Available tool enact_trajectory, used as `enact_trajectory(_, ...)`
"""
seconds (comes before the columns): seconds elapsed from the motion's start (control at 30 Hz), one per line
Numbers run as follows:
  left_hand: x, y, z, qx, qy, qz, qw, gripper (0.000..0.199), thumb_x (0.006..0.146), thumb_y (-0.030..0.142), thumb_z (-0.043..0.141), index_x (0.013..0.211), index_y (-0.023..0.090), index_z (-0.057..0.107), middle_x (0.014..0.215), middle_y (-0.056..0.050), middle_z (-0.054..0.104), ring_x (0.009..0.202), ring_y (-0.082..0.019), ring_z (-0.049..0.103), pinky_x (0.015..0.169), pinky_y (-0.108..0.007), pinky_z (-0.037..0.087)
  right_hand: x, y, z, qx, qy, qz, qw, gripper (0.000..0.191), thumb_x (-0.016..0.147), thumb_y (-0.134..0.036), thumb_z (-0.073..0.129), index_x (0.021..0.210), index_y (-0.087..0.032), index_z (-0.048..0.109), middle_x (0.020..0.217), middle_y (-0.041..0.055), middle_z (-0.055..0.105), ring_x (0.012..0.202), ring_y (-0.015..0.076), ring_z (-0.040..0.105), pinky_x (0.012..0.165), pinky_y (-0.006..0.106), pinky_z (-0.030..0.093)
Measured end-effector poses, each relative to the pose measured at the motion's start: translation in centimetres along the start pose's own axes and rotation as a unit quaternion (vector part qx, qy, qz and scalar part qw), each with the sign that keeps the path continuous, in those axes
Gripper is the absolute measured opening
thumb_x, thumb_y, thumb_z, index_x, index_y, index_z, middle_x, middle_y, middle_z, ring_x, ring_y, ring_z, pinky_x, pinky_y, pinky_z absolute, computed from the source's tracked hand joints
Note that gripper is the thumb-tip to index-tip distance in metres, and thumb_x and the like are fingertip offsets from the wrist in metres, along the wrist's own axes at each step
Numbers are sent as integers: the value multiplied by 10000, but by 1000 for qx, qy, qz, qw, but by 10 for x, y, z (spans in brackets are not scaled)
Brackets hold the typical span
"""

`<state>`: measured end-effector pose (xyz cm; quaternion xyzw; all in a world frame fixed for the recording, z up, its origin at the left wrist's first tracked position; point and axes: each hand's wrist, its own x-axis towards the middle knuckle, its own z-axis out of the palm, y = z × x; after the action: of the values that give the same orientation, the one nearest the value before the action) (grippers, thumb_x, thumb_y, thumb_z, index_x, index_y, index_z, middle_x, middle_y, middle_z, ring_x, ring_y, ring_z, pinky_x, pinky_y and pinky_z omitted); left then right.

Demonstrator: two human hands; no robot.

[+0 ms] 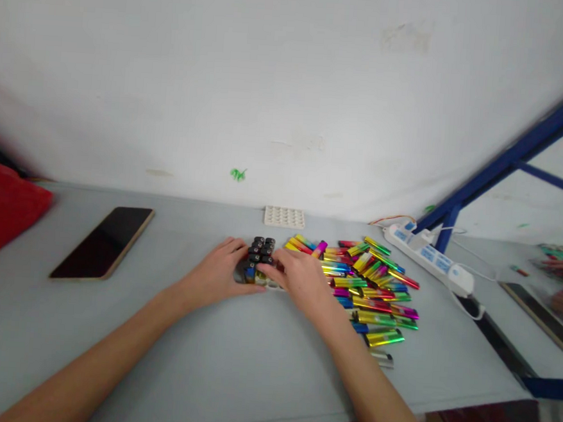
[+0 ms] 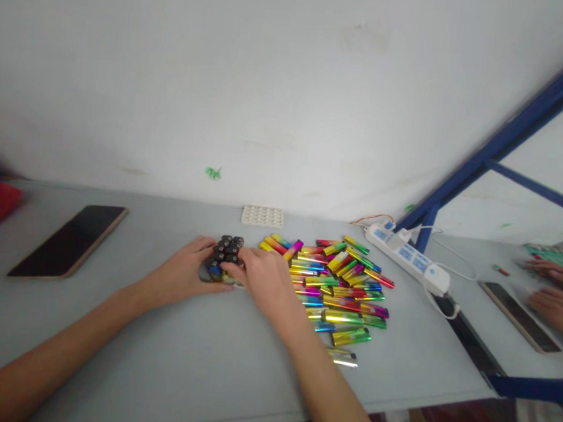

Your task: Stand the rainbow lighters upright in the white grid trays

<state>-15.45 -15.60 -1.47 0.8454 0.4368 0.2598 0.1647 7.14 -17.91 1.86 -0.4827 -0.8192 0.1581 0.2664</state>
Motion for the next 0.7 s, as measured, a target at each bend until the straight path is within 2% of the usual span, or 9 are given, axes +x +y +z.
enact_trajectory(0.17, 3, -1, -2, 13, -4, -6, 1000, 548, 709, 685, 835, 998, 231, 727, 1106, -104, 729, 1093, -360, 657, 1015, -517, 544, -4, 3, -3, 25, -23, -8, 999, 481, 982, -635, 653, 760, -209, 660, 723, 28, 656, 663, 171, 543, 656, 278, 319)
enact_trajectory(0.27, 4, -2, -3, 18, -5, -10, 1000, 585, 689, 715, 829, 993, 227, 721, 1089, -115, 730, 1077, -371, 666, 1003, -540, 557, -11, 18, -22, 35, 7, -4, 999, 530, 1057, -614, 536, 734, -209, 645, 678, 8, 630, 641, 155, 540, 645, 276, 318)
enact_trajectory(0.4, 6, -2, -4, 15, 0, -7, 1000, 570, 678, 667, 849, 1002, 214, 729, 1109, -131, 732, 1080, -397, 676, 999, -552, 568, -27, 61, -80, -31, 122, 68, 990, 517, 1100, -531, 460, 754, -208, 670, 654, 7, 644, 610, 166, 557, 661, 294, 383)
enact_trajectory(0.47, 7, -3, -4, 24, 0, -10, 1000, 568, 674, 670, 843, 1003, 219, 733, 1118, -132, 737, 1080, -405, 675, 1003, -566, 568, -45, 88, -115, -60, 172, 103, 978, 412, 1071, -487, 510, 863, -200, 719, 740, 35, 718, 663, 194, 625, 681, 310, 442)
enact_trajectory(0.53, 7, -3, -4, 34, -8, -14, 999, 593, 674, 699, 823, 1014, 221, 736, 1131, -140, 737, 1092, -401, 673, 1022, -566, 562, -68, 113, -144, -80, 190, 116, 972, 325, 1027, -456, 570, 962, -187, 742, 872, 78, 774, 765, 226, 698, 716, 333, 509)
enact_trajectory(0.6, 8, -2, -5, 42, -23, -22, 999, 623, 666, 733, 806, 1015, 221, 738, 1135, -153, 733, 1098, -393, 674, 1033, -550, 560, -94, 132, -162, -112, 153, 111, 976, 289, 1002, -426, 603, 1066, -190, 758, 981, 103, 778, 850, 248, 722, 762, 366, 565)
enact_trajectory(0.7, 9, -2, -5, 46, -33, -27, 998, 619, 665, 758, 793, 986, 232, 736, 1119, -155, 734, 1081, -386, 681, 1013, -528, 569, -120, 146, -168, -148, 88, 87, 981, 260, 1001, -359, 610, 1157, -220, 765, 1149, 119, 760, 1026, 279, 731, 936, 445, 594)
